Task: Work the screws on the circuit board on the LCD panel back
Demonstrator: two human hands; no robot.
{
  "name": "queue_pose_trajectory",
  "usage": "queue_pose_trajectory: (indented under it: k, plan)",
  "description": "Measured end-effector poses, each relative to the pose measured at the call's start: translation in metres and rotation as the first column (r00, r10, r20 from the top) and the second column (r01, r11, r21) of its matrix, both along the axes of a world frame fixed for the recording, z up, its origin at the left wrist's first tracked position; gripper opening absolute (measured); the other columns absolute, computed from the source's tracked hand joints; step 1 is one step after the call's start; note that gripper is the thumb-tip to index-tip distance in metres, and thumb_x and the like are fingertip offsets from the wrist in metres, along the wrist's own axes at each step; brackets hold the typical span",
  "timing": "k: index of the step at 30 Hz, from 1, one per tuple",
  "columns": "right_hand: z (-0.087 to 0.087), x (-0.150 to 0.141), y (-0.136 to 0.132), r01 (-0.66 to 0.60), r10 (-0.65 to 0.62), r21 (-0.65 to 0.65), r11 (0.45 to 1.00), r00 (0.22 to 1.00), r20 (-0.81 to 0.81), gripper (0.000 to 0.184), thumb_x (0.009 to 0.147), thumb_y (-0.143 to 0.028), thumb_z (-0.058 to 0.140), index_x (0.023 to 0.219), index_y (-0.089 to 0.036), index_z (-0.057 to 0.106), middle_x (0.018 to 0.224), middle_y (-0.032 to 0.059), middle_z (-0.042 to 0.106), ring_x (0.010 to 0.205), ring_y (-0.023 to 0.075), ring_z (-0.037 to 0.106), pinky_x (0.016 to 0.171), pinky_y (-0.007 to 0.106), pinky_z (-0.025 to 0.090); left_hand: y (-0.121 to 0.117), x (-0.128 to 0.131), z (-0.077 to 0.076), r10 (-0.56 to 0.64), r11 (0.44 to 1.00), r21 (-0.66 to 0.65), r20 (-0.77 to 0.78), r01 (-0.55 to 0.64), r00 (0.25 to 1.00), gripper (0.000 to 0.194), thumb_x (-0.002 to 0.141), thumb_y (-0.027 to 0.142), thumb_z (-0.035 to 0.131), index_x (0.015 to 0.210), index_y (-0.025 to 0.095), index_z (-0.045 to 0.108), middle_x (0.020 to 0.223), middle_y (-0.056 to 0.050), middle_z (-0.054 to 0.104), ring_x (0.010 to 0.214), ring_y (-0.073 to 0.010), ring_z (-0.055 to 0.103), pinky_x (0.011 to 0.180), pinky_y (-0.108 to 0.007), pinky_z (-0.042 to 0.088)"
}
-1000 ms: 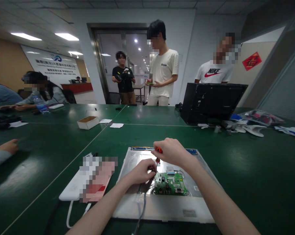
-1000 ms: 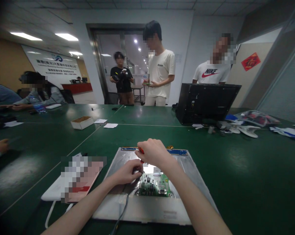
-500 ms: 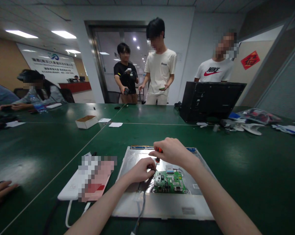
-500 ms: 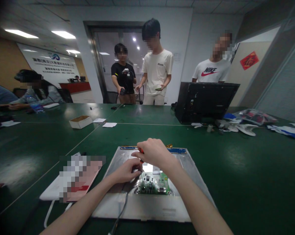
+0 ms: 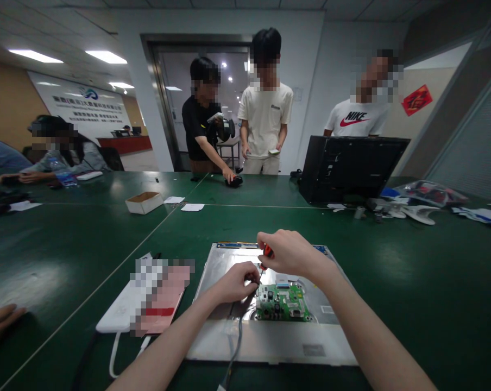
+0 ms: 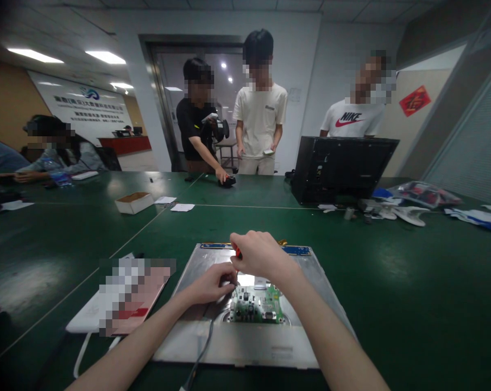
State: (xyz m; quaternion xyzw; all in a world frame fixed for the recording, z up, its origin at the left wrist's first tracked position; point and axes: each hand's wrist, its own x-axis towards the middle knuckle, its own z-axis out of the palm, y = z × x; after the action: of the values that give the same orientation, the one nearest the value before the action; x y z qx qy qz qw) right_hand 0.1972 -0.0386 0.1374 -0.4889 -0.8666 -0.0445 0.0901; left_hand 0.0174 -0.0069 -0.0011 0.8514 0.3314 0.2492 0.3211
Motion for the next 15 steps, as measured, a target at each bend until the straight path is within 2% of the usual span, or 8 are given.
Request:
queue_pose_trajectory:
  k: [3, 5, 10, 15]
  plan:
    - [0.0024, -0.0032, 0.0003, 0.023, -0.022, -0.003, 1.000, 0.999, 0.045, 0.026, 0.084, -0.049, 0.059, 0.087, -0.023, 0.062, 0.073, 0.0025, 0.067, 0.066, 0.0181, 0.062, 0.051, 0.026, 0.023, -0.0001, 0.0003, 0.0003, -0.003, 1.000, -0.008, -0.002, 0.003, 1.000, 0.017, 0.067, 0.006, 0.052, 0.079, 0.015, 0.060, 0.077, -0.001, 0.059, 0.072, -0.0138, 0.051, 0.064, -0.022, 0.039]
    - [0.0035, -0.0061, 0.0005, 0.025, -0.025, -0.006, 1.000, 0.997, 0.069, 0.031, 0.087, -0.053, 0.054, 0.084, -0.023, 0.061, 0.072, 0.0025, 0.067, 0.067, 0.0184, 0.062, 0.051, 0.026, 0.022, -0.0005, 0.0003, 0.0005, -0.007, 1.000, -0.010, -0.006, 0.007, 1.000, 0.017, 0.067, 0.006, 0.052, 0.079, 0.014, 0.060, 0.076, -0.001, 0.059, 0.071, -0.0138, 0.051, 0.063, -0.022, 0.039]
    - [0.0025, -0.0087, 0.0008, 0.018, -0.019, 0.012, 1.000, 0.998, 0.063, 0.016, 0.087, -0.037, 0.055, 0.093, -0.022, 0.057, 0.076, 0.0024, 0.068, 0.068, 0.0175, 0.062, 0.051, 0.026, 0.019, -0.0013, 0.0001, 0.0012, -0.002, 1.000, -0.010, 0.012, 0.003, 1.000, 0.019, 0.066, 0.005, 0.051, 0.080, 0.014, 0.061, 0.078, -0.001, 0.060, 0.074, -0.0146, 0.053, 0.067, -0.023, 0.041]
    - [0.0005, -0.0052, 0.0022, -0.041, 0.040, -0.036, 0.998, 0.999, -0.025, 0.016, 0.081, -0.025, 0.058, 0.096, -0.022, 0.051, 0.083, 0.0003, 0.068, 0.070, 0.0143, 0.060, 0.052, 0.025, 0.021, -0.0013, 0.0004, 0.0018, -0.014, 1.000, -0.008, 0.008, 0.014, 1.000, 0.020, 0.066, 0.005, 0.051, 0.080, 0.014, 0.062, 0.080, -0.002, 0.061, 0.074, -0.0148, 0.052, 0.068, -0.023, 0.041]
